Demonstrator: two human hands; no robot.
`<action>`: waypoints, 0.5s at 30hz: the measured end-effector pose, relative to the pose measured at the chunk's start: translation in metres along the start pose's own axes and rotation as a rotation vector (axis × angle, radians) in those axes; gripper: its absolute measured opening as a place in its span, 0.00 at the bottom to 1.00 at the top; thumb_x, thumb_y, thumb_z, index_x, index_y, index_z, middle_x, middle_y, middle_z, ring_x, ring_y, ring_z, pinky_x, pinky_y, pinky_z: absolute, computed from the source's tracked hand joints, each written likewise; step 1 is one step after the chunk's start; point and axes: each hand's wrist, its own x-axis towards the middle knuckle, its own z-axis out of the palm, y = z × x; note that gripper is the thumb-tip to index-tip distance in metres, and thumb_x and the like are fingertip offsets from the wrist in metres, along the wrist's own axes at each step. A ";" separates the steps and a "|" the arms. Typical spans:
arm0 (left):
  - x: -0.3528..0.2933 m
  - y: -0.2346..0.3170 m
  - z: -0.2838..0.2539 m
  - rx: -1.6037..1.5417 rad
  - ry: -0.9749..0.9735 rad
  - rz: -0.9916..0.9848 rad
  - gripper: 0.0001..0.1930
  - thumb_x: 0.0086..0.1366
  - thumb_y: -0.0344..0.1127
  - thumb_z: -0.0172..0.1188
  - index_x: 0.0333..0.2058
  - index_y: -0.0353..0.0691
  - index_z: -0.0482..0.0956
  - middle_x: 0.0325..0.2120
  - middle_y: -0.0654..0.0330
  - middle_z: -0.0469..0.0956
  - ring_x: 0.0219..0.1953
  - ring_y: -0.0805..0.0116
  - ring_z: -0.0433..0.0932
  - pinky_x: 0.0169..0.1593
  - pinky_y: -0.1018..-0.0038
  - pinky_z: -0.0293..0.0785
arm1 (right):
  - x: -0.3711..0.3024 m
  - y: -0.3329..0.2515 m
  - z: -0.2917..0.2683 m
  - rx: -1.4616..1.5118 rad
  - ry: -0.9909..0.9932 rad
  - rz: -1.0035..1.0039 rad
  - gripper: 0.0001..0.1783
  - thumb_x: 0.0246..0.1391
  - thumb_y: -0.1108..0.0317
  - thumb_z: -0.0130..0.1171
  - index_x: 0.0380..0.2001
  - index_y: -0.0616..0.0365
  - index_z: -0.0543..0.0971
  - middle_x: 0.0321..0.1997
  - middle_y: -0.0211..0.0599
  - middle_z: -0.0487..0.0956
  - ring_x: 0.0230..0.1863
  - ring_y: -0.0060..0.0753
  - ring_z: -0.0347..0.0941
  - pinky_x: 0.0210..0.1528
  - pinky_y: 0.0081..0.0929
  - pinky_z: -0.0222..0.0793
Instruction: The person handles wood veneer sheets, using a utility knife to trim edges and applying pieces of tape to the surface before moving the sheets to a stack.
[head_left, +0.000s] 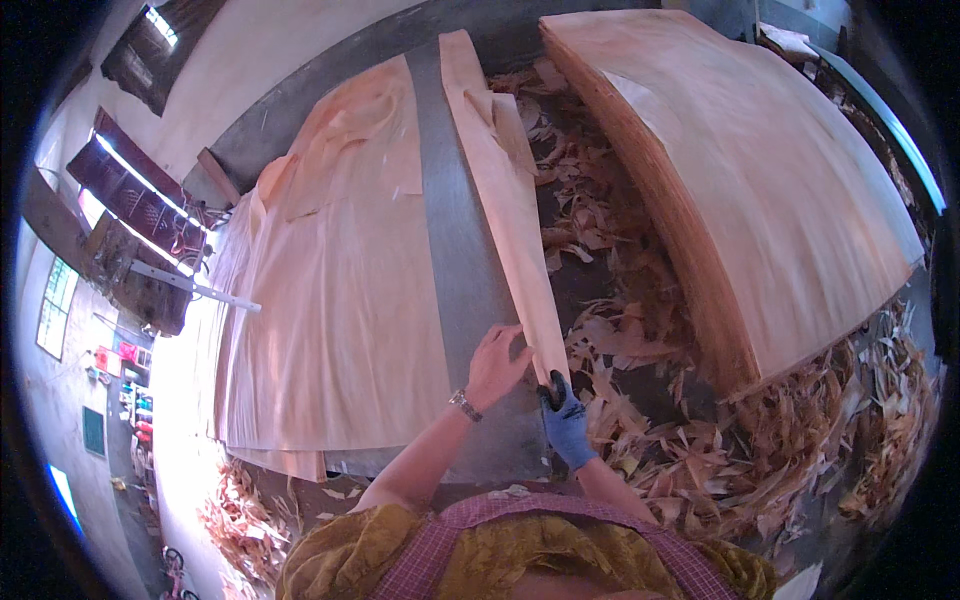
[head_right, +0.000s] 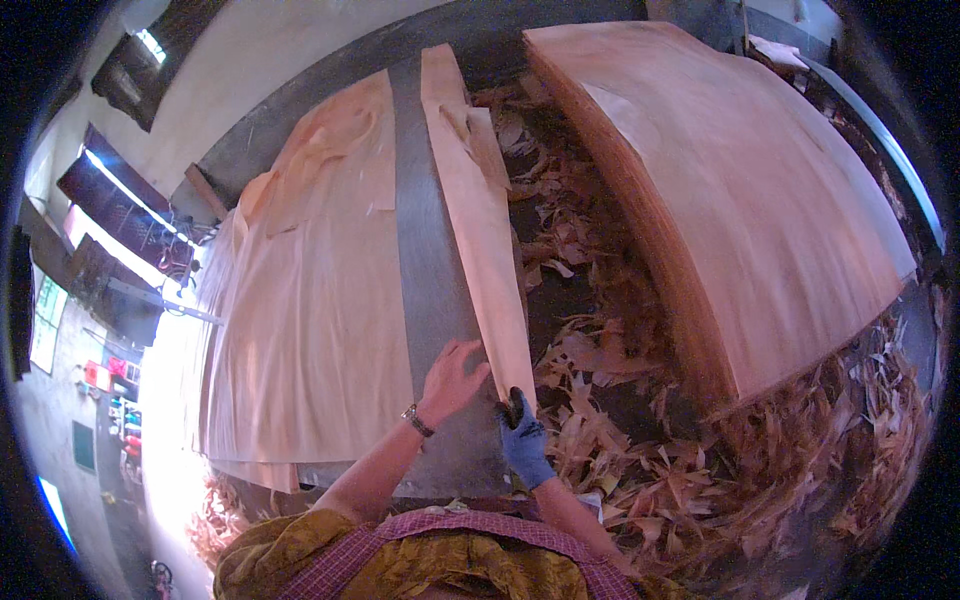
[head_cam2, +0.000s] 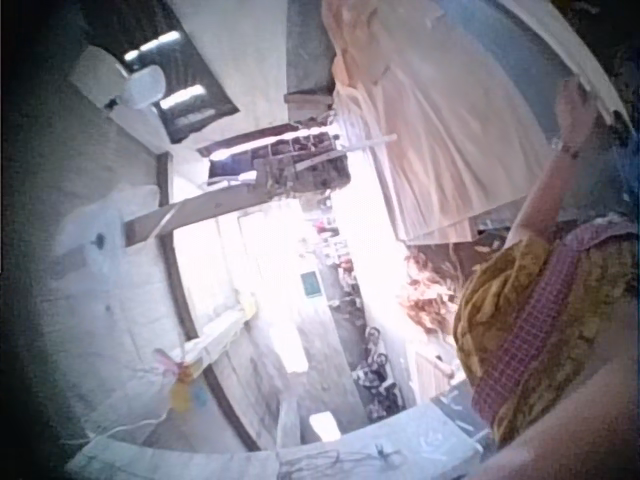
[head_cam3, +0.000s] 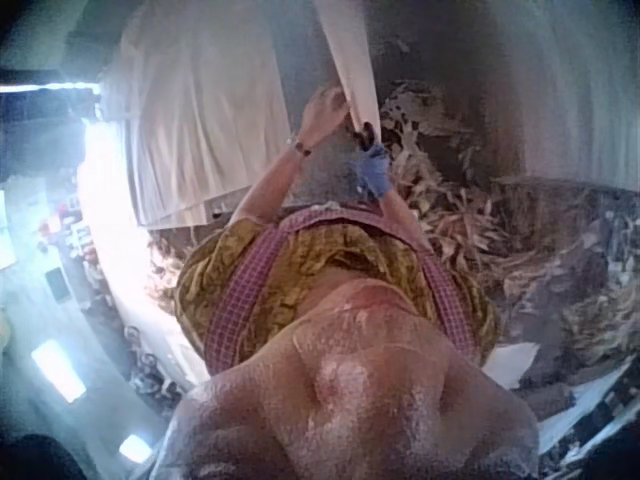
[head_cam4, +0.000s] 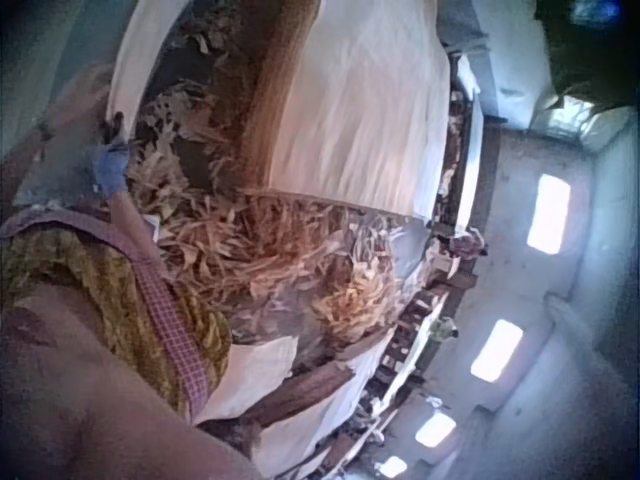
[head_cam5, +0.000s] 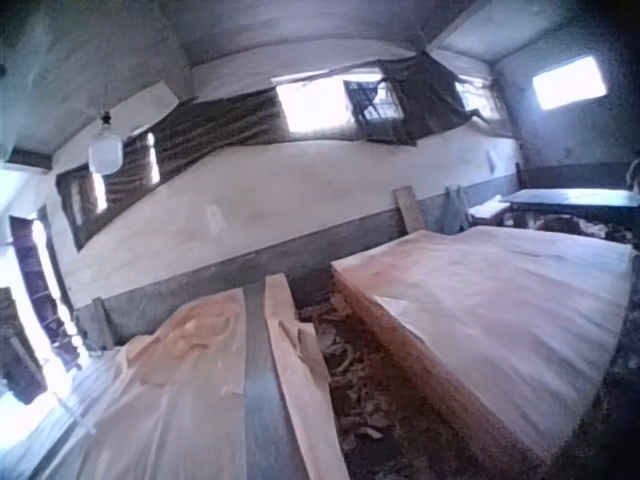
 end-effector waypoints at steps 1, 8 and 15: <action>-0.003 -0.001 0.000 0.001 -0.009 -0.010 0.22 0.60 0.42 0.61 0.51 0.36 0.75 0.49 0.50 0.74 0.52 0.52 0.74 0.56 0.62 0.70 | 0.004 0.010 -0.001 0.105 0.029 -0.022 0.29 0.61 0.58 0.58 0.61 0.59 0.68 0.54 0.51 0.78 0.51 0.44 0.78 0.51 0.36 0.72; -0.020 0.002 0.020 -0.033 0.005 -0.065 0.21 0.60 0.40 0.62 0.50 0.38 0.75 0.48 0.51 0.75 0.51 0.51 0.75 0.54 0.62 0.72 | 0.020 0.003 -0.070 0.455 0.016 0.087 0.22 0.60 0.61 0.62 0.56 0.55 0.76 0.19 0.23 0.72 0.15 0.14 0.62 0.16 0.18 0.57; -0.007 0.047 0.051 -0.063 0.053 -0.047 0.20 0.59 0.39 0.63 0.48 0.38 0.76 0.47 0.52 0.75 0.49 0.52 0.76 0.53 0.62 0.73 | 0.015 -0.030 -0.170 0.631 -0.050 0.202 0.22 0.60 0.58 0.61 0.54 0.56 0.77 0.19 0.20 0.71 0.13 0.13 0.60 0.14 0.16 0.52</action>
